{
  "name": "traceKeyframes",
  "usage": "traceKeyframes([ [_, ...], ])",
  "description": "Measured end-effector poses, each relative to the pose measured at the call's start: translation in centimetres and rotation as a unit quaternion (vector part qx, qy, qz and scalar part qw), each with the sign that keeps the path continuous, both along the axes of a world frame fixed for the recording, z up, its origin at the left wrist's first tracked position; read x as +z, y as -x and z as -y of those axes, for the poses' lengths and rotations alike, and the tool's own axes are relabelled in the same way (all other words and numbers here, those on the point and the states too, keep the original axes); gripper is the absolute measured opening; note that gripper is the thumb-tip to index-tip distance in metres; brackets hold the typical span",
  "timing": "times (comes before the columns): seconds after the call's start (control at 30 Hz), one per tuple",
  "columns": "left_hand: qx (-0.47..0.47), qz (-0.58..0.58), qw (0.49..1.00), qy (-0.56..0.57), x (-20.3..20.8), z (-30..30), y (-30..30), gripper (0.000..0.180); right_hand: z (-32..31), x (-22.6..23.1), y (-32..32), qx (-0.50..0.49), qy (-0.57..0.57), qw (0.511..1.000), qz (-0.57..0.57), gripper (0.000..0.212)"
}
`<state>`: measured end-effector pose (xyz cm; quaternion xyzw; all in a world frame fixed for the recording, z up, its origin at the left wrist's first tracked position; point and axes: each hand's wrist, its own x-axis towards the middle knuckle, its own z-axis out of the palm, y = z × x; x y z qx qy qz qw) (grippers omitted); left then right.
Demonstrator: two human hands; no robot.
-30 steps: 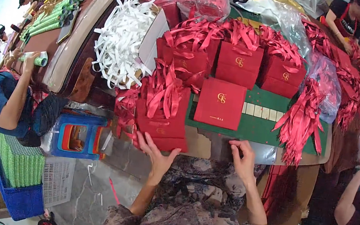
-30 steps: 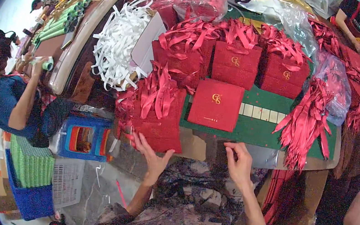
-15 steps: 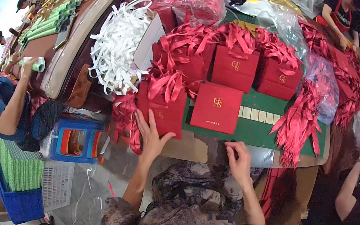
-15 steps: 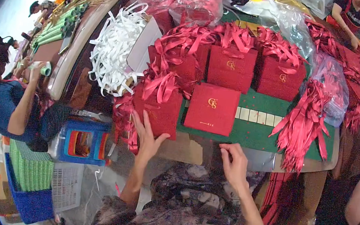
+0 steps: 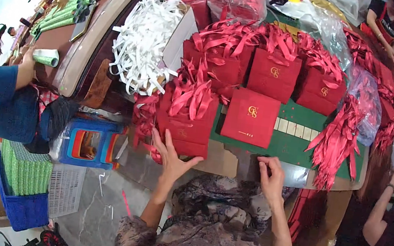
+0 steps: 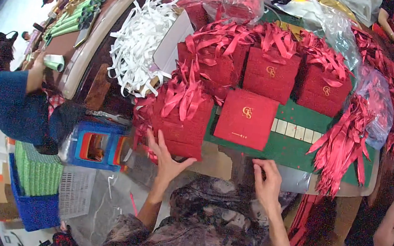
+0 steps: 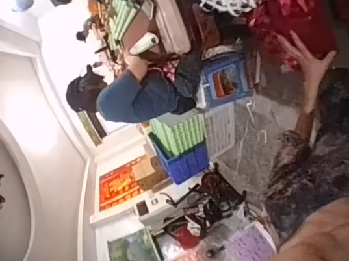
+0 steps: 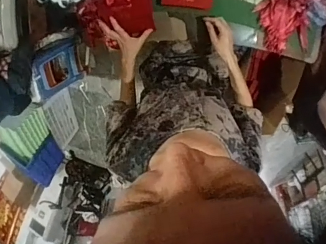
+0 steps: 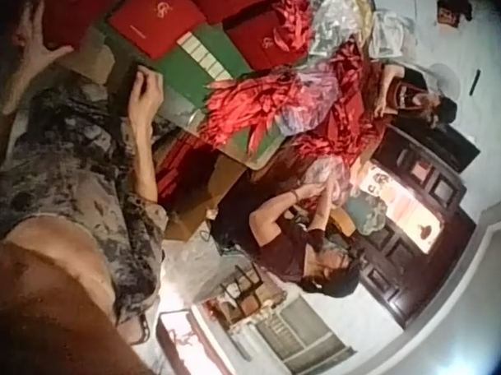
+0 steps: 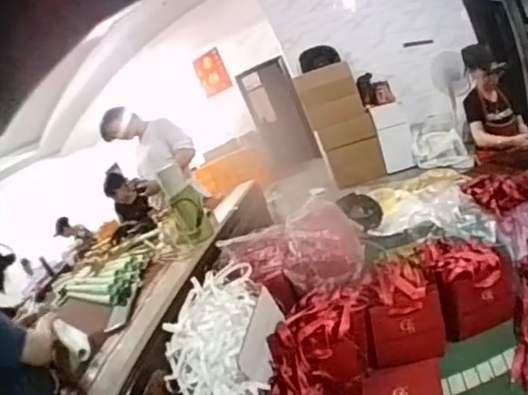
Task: The person attaches ribbon handles to red gift bags by hand.
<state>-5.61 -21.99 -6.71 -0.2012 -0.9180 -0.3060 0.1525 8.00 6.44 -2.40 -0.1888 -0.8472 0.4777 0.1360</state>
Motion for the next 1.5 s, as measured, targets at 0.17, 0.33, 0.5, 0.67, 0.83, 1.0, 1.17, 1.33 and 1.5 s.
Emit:
traceKeyframes([
  [0.17, -0.001, 0.014, 1.000, 0.012, 0.2, 0.3, -0.8, 0.137, -0.1, 0.6, 0.2, -0.021, 0.009, 1.000, -0.005, 0.012],
  [0.33, 0.002, -0.023, 1.000, -0.009, 0.6, 0.2, -2.2, 0.095, -0.4, 1.1, 3.1, -0.051, -0.183, 0.978, -0.083, 0.035],
  [0.5, -0.067, -0.033, 0.995, -0.072, 2.1, -3.5, -4.3, 0.072, -2.2, -1.2, 4.1, 0.028, -0.326, 0.940, -0.094, 0.047],
  [0.67, -0.198, -0.062, 0.976, -0.061, 2.7, -7.4, -4.9, 0.058, -2.6, -2.4, 2.7, 0.034, -0.330, 0.935, -0.124, 0.040],
  [0.83, -0.283, -0.043, 0.958, -0.020, 3.1, -11.5, -4.4, 0.053, -2.9, -2.5, -1.9, 0.016, -0.332, 0.935, -0.121, 0.040],
  [1.0, -0.350, -0.022, 0.936, 0.023, 1.3, -12.9, -4.2, 0.046, -4.1, -1.9, -5.4, 0.026, -0.272, 0.954, -0.126, 0.042],
  [1.17, -0.357, -0.017, 0.934, 0.007, 0.8, -12.5, -5.6, 0.046, -9.0, -1.1, -4.8, -0.106, -0.380, 0.916, -0.072, 0.040],
  [1.33, -0.421, -0.038, 0.906, -0.002, 0.0, -11.9, -7.0, 0.044, -13.2, -1.6, -3.1, -0.096, -0.441, 0.892, 0.013, 0.034],
  [1.5, -0.442, 0.006, 0.897, 0.013, 1.0, -11.5, -7.8, 0.044, -14.3, -2.4, -3.3, -0.093, -0.434, 0.896, 0.001, 0.021],
])
